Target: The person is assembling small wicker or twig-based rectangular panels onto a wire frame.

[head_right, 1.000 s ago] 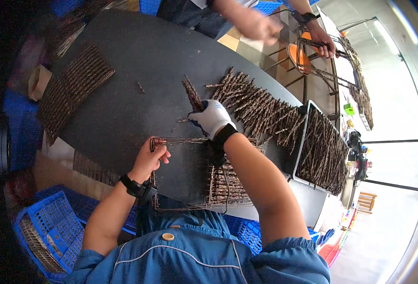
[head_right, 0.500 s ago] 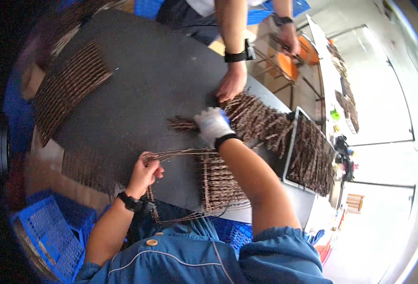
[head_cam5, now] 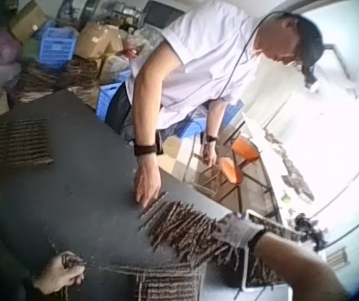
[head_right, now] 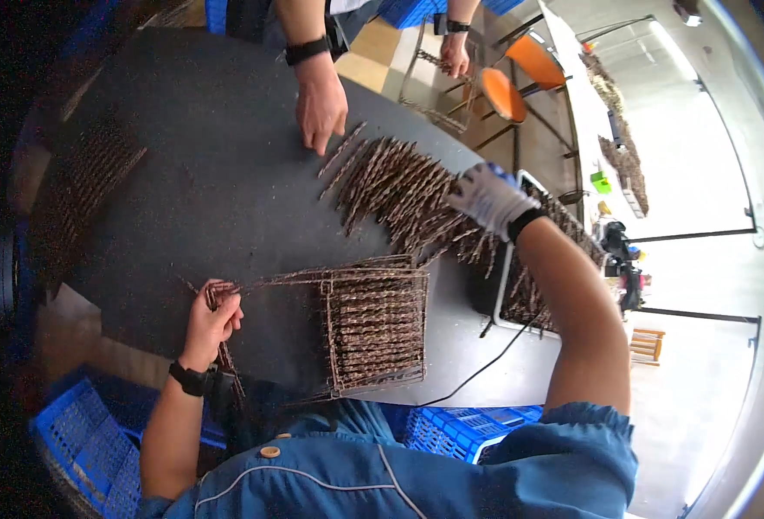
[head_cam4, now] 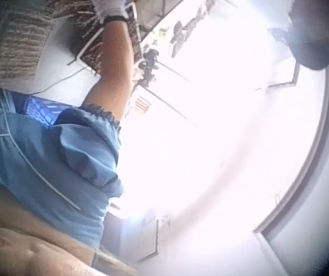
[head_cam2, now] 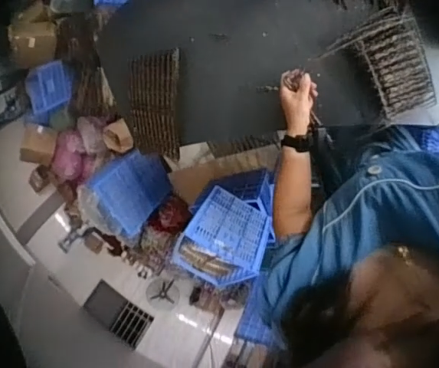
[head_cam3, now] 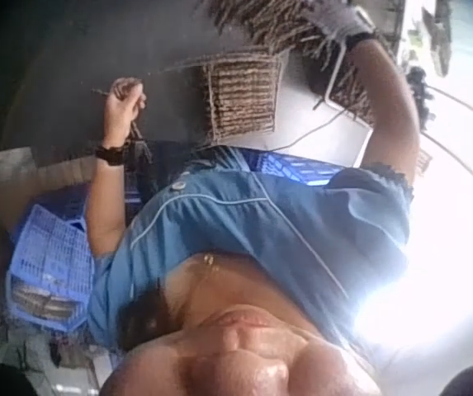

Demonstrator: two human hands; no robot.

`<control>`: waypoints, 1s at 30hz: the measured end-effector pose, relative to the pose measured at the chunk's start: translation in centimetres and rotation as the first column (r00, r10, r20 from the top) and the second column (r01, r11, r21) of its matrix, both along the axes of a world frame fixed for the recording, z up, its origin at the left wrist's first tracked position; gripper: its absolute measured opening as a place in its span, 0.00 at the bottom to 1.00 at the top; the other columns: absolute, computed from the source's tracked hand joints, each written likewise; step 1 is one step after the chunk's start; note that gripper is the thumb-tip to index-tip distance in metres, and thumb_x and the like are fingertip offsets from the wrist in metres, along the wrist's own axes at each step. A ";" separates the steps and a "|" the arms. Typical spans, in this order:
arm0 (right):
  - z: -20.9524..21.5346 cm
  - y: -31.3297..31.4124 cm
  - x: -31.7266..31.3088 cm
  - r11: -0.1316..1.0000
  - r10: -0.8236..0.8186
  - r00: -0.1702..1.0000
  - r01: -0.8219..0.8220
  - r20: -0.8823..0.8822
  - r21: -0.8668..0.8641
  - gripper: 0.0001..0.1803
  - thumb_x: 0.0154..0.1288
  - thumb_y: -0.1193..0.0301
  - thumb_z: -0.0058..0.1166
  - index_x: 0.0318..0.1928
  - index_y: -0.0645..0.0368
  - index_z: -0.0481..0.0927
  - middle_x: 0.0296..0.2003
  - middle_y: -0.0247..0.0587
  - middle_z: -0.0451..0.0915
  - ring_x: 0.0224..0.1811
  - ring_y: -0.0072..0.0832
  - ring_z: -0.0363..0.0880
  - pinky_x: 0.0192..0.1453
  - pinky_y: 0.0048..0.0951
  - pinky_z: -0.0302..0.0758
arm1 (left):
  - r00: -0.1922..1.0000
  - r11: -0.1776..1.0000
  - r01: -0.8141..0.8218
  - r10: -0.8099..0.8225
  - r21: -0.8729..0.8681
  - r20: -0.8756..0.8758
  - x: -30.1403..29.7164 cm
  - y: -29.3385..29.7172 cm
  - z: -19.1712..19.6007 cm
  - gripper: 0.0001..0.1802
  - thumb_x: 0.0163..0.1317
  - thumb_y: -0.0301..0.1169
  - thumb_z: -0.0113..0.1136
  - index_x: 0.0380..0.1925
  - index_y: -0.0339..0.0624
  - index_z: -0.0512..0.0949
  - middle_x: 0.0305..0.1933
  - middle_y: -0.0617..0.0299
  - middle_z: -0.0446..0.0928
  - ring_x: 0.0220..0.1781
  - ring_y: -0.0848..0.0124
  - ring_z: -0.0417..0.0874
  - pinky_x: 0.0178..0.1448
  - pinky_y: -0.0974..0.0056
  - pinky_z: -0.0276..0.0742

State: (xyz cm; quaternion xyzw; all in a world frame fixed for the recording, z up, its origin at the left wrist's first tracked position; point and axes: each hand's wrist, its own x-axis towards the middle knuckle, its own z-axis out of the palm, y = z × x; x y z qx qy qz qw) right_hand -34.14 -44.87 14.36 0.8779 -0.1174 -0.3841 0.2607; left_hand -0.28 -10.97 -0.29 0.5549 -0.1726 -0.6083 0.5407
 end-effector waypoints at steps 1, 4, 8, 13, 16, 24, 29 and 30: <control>-1.1 -1.6 -0.5 0.995 0.097 0.995 -0.098 0.028 0.019 0.10 0.62 0.67 0.53 0.44 0.42 0.73 0.41 0.34 0.76 0.50 0.32 0.76 0.57 0.36 0.72 | 1.000 1.000 -0.001 0.001 0.013 0.013 0.0 -0.3 0.3 0.11 0.66 0.32 0.63 0.44 0.44 0.72 0.27 0.64 0.77 0.22 0.80 0.75 0.17 0.78 0.58; -3.8 -5.1 -1.7 0.987 0.134 0.990 -0.138 0.047 0.089 0.12 0.60 0.69 0.52 0.45 0.42 0.73 0.41 0.32 0.75 0.52 0.33 0.75 0.59 0.39 0.71 | 1.000 0.998 0.012 -0.011 0.057 -0.012 0.0 -0.8 1.3 0.10 0.65 0.33 0.65 0.41 0.47 0.73 0.26 0.66 0.76 0.22 0.82 0.73 0.17 0.79 0.58; -3.0 -6.6 -2.9 0.977 0.179 0.969 -0.196 0.172 0.087 0.24 0.57 0.60 0.60 0.55 0.44 0.73 0.52 0.37 0.76 0.61 0.38 0.71 0.68 0.43 0.65 | 0.999 0.997 0.018 -0.016 0.071 -0.027 0.0 -0.9 3.0 0.11 0.64 0.35 0.66 0.38 0.49 0.73 0.25 0.67 0.75 0.21 0.83 0.71 0.17 0.79 0.57; 2.3 -1.6 -0.8 0.999 0.019 0.992 -0.024 0.121 0.040 0.39 0.54 0.50 0.64 0.65 0.45 0.67 0.66 0.40 0.68 0.70 0.38 0.63 0.76 0.47 0.56 | 0.998 0.998 0.060 -0.060 0.031 0.014 -0.5 -1.3 5.8 0.11 0.67 0.41 0.62 0.38 0.51 0.73 0.24 0.70 0.72 0.20 0.85 0.67 0.18 0.79 0.57; 3.4 5.7 2.1 0.766 -0.558 0.766 0.326 0.321 0.554 0.57 0.44 0.43 0.71 0.73 0.46 0.57 0.70 0.46 0.62 0.74 0.42 0.58 0.79 0.49 0.51 | 0.993 0.993 0.111 -0.108 -0.050 0.045 -0.8 -1.5 8.1 0.11 0.67 0.41 0.62 0.36 0.50 0.73 0.23 0.70 0.72 0.19 0.85 0.67 0.19 0.79 0.58; 2.8 15.1 7.0 0.169 -0.799 0.594 0.380 -0.099 0.909 0.45 0.42 0.63 0.77 0.64 0.54 0.72 0.47 0.46 0.84 0.50 0.39 0.83 0.62 0.33 0.76 | 0.878 0.920 0.366 -0.292 -0.139 0.379 1.4 -3.8 14.3 0.18 0.63 0.44 0.65 0.43 0.43 0.75 0.30 0.66 0.77 0.29 0.82 0.74 0.31 0.75 0.70; 4.6 17.0 1.9 0.135 -0.971 0.221 0.182 0.094 0.974 0.37 0.40 0.74 0.77 0.56 0.61 0.78 0.47 0.42 0.85 0.49 0.25 0.82 0.61 0.27 0.75 | 0.771 0.747 0.379 0.072 -0.547 0.632 3.7 -5.3 15.1 0.39 0.61 0.51 0.66 0.63 0.39 0.63 0.59 0.53 0.72 0.61 0.68 0.71 0.63 0.61 0.64; 4.8 17.5 0.2 0.076 -0.993 0.097 0.074 0.069 0.994 0.34 0.42 0.76 0.74 0.55 0.63 0.78 0.48 0.41 0.84 0.49 0.24 0.81 0.61 0.27 0.75 | 0.677 0.740 0.371 0.198 -0.561 0.709 4.8 -4.9 15.2 0.43 0.60 0.52 0.66 0.66 0.38 0.60 0.65 0.51 0.69 0.66 0.66 0.68 0.68 0.58 0.60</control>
